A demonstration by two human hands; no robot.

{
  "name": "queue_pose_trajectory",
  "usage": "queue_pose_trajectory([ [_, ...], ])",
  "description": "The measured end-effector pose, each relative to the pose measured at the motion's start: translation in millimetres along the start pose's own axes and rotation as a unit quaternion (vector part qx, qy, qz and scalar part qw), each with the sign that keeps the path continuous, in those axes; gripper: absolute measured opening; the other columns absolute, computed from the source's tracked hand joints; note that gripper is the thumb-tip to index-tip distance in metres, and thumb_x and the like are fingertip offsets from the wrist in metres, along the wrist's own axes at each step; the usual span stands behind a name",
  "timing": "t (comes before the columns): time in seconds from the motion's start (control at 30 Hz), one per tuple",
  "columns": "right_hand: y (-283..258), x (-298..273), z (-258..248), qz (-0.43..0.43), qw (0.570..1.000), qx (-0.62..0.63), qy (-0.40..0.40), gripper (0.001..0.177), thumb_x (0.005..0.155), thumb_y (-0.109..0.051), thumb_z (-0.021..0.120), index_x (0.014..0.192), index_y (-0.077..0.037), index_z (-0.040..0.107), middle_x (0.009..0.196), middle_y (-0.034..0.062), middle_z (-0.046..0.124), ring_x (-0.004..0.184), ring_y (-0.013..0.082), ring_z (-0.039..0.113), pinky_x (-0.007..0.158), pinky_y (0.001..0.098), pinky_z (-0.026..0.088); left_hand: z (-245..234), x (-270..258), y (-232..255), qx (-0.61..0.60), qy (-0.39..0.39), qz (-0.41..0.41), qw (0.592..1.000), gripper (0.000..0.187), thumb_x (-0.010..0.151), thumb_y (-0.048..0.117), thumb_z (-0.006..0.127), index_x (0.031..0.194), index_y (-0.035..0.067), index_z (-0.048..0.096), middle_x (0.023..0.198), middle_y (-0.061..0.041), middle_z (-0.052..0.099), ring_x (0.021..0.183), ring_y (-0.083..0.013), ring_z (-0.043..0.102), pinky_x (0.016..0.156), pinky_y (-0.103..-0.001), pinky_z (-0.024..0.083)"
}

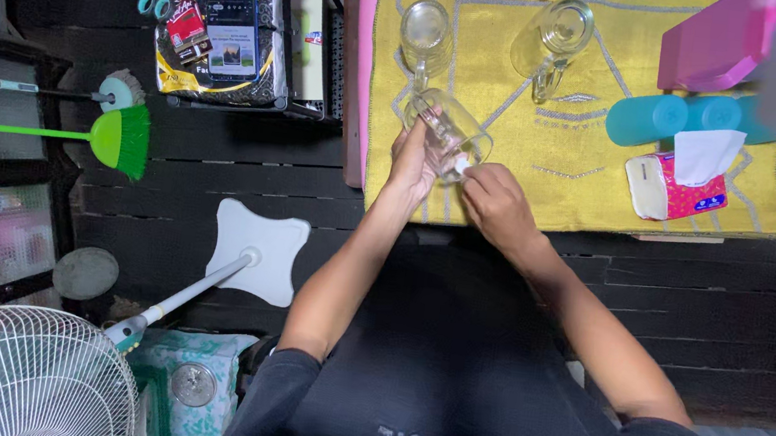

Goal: The person wipes the exterior of clear glass mugs with a white tissue. They handle the mugs one at a time, wiping the sides and bottom, then place each cleaned mug on a nearby table. The process repeats for several mugs.

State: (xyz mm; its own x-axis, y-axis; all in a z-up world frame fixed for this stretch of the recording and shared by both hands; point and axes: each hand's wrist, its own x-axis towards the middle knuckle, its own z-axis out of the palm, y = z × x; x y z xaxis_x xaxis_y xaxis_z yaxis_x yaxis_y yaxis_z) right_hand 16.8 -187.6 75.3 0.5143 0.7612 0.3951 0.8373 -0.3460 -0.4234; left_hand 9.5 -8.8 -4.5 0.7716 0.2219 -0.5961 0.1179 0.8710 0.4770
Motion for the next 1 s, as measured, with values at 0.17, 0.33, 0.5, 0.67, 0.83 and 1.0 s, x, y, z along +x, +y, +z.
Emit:
queue_pose_trajectory([
  [0.17, 31.6, -10.0, 5.2, 0.026, 0.998, 0.003, 0.050, 0.011, 0.089, -0.001, 0.076, 0.094, 0.003, 0.067, 0.100, 0.0170, 0.071, 0.095, 0.0303, 0.069, 0.086, 0.0419, 0.057, -2.8, -4.0, 1.7, 0.031, 0.017, -0.020, 0.999, 0.064, 0.087, 0.041, 0.077, 0.128, -0.001, 0.051, 0.112, -0.018, 0.063, 0.097, -0.0305, 0.072, 0.076, -0.044, 0.069],
  [0.33, 43.7, -9.5, 9.7, 0.150, 0.971, 0.081, 0.168, 0.008, 0.090, 0.004, 0.076, 0.095, 0.002, 0.071, 0.105, 0.0162, 0.073, 0.099, 0.0265, 0.074, 0.085, 0.0356, 0.061, 3.0, -10.6, 7.0, 0.029, 0.020, -0.035, 0.999, 0.069, 0.084, 0.042, 0.077, 0.132, 0.001, 0.049, 0.119, -0.017, 0.058, 0.107, -0.0323, 0.069, 0.085, -0.050, 0.067],
  [0.5, 28.3, 6.5, 3.8, 0.117, 0.968, 0.095, 0.201, 0.014, 0.087, 0.008, 0.081, 0.095, 0.002, 0.072, 0.105, 0.0144, 0.074, 0.099, 0.0261, 0.074, 0.086, 0.0359, 0.060, 8.4, -11.1, 3.4, 0.006, -0.007, -0.052, 0.999, 0.072, 0.083, 0.043, 0.076, 0.134, 0.002, 0.047, 0.119, -0.019, 0.060, 0.108, -0.0319, 0.070, 0.086, -0.050, 0.067],
  [0.67, 17.3, 18.8, -4.1, -0.035, 0.985, 0.056, 0.163, 0.016, 0.081, 0.005, 0.081, 0.096, 0.004, 0.074, 0.101, 0.0157, 0.074, 0.096, 0.0294, 0.072, 0.083, 0.0377, 0.060, 4.9, -8.2, -3.5, -0.001, -0.032, -0.032, 0.999, 0.067, 0.087, 0.041, 0.078, 0.134, 0.003, 0.046, 0.118, -0.016, 0.056, 0.104, -0.0301, 0.067, 0.086, -0.051, 0.065],
  [0.83, 36.2, 12.4, 11.6, 0.011, 0.986, 0.013, 0.163, 0.012, 0.086, 0.004, 0.082, 0.092, 0.002, 0.071, 0.098, 0.0133, 0.073, 0.093, 0.0255, 0.071, 0.082, 0.0371, 0.059, 8.3, -10.5, 1.8, 0.015, 0.007, -0.051, 0.999, 0.067, 0.087, 0.044, 0.074, 0.133, 0.003, 0.050, 0.118, -0.018, 0.060, 0.104, -0.0296, 0.069, 0.082, -0.047, 0.067],
  [1.0, 33.3, -11.7, 11.2, 0.115, 0.981, 0.059, 0.143, 0.013, 0.082, 0.005, 0.079, 0.091, 0.003, 0.070, 0.096, 0.0150, 0.074, 0.092, 0.0281, 0.071, 0.082, 0.0377, 0.057, 6.3, -11.0, 9.9, 0.017, 0.002, -0.044, 0.999, 0.067, 0.087, 0.043, 0.074, 0.133, 0.002, 0.048, 0.117, -0.017, 0.058, 0.105, -0.0329, 0.068, 0.082, -0.047, 0.067],
])
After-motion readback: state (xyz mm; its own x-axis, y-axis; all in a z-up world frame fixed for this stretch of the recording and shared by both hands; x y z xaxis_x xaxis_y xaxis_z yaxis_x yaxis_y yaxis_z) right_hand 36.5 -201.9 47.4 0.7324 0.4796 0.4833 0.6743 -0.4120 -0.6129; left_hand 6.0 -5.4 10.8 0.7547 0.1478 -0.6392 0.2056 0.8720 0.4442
